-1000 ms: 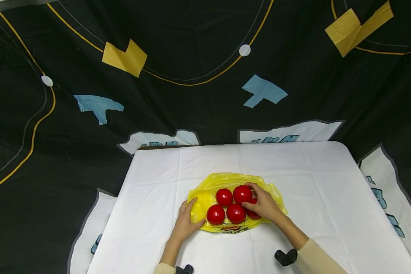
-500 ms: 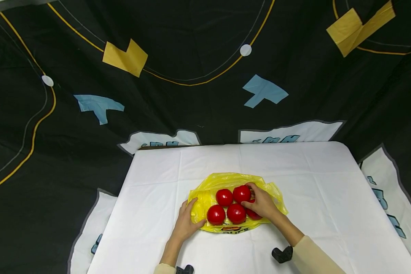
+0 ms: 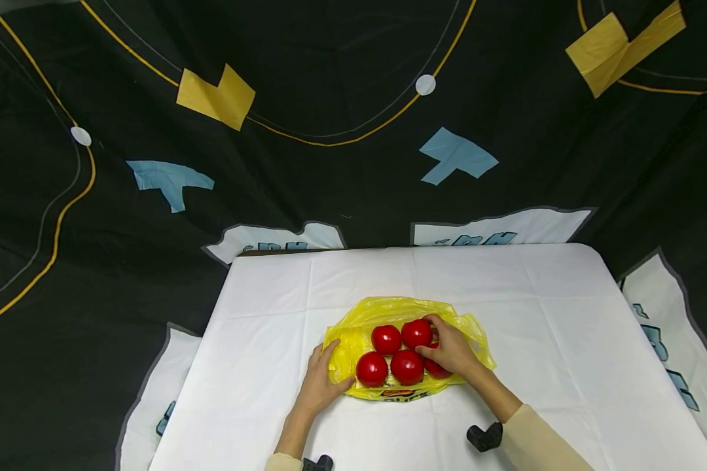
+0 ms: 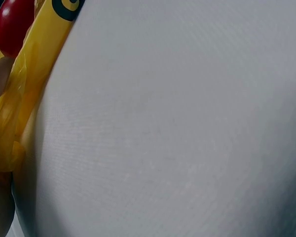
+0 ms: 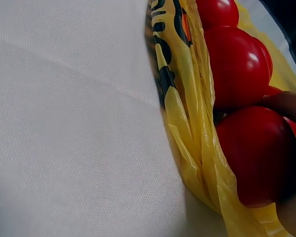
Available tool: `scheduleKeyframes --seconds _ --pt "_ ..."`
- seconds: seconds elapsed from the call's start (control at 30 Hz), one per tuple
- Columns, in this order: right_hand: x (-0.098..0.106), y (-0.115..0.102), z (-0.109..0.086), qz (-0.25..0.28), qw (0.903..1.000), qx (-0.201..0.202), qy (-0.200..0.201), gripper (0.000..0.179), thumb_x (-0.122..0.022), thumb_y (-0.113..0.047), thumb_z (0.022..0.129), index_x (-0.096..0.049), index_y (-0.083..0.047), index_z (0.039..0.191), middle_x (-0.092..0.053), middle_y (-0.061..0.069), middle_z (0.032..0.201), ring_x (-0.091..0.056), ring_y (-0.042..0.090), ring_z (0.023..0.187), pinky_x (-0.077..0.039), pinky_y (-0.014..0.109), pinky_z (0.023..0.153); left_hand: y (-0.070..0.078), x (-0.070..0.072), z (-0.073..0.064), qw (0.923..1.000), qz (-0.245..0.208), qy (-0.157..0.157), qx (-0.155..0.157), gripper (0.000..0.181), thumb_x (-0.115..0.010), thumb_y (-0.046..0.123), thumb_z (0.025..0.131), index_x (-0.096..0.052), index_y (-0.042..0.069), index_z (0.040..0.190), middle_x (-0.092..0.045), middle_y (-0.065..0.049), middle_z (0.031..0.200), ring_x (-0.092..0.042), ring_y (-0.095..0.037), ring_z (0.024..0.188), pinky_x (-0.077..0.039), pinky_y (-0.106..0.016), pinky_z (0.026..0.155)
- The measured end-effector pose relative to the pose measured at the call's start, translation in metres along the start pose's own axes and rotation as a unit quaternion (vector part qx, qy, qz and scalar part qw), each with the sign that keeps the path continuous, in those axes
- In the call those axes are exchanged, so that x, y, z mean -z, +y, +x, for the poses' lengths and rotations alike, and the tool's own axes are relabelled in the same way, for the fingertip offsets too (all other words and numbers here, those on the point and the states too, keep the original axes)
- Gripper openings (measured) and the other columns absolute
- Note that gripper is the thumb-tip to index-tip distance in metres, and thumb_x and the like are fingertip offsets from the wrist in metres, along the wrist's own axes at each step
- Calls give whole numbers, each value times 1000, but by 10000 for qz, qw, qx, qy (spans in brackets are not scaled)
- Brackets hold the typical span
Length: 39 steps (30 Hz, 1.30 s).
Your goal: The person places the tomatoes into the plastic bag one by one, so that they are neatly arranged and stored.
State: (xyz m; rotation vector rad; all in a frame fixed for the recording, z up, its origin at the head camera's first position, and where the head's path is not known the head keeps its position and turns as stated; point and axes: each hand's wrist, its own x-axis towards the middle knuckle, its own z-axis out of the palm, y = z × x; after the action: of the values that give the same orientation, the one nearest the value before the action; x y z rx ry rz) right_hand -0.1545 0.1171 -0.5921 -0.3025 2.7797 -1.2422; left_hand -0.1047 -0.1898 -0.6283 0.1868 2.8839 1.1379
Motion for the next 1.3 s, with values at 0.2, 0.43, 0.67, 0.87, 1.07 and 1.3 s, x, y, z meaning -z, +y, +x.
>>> scheduleKeyframes --seconds 0.2,0.43,0.67,0.87,1.07,1.3 --pt "-1 2 0 -88 10000 -24 -20 61 -81 -21 73 -51 -7 126 -62 13 113 -62 27 97 -52 43 81 1 0 0 10000 56 27 -19 84 -80 36 73 -39 16 143 -35 -13 139 -39 -32 126 -39 -51 100" --pt "0 3 0 -232 9997 -33 -79 65 -80 -22 74 -50 -7 130 -63 14 113 -60 31 102 -49 47 85 2 0 0 10000 51 -3 37 84 -80 37 72 -39 16 143 -35 -12 140 -38 -32 127 -38 -51 101" --pt "1 3 1 -323 9994 -8 -158 66 -80 -22 74 -49 -5 129 -62 14 115 -59 32 102 -49 47 85 2 -1 -1 9999 100 -20 128 85 -79 38 72 -39 17 144 -35 -13 141 -37 -32 128 -37 -52 101" --pt "1 2 0 -372 9992 -56 -139 66 -79 -22 74 -48 -6 130 -60 15 118 -59 32 104 -49 48 86 3 -3 -1 9998 103 -33 178 84 -78 39 73 -38 18 144 -34 -12 142 -36 -32 130 -36 -51 103" --pt "4 1 -3 -269 9996 83 -75 66 -79 -23 76 -48 -7 132 -59 15 123 -59 32 105 -49 48 86 3 -1 0 9999 130 -3 99 85 -79 39 72 -38 17 144 -35 -12 141 -37 -31 129 -36 -50 103" --pt "11 1 -9 -100 9997 222 9 64 -78 -22 77 -50 -6 132 -60 15 121 -59 32 105 -49 46 87 4 1 0 9999 92 -41 82 85 -79 38 72 -39 16 144 -35 -13 141 -37 -32 128 -37 -50 102"
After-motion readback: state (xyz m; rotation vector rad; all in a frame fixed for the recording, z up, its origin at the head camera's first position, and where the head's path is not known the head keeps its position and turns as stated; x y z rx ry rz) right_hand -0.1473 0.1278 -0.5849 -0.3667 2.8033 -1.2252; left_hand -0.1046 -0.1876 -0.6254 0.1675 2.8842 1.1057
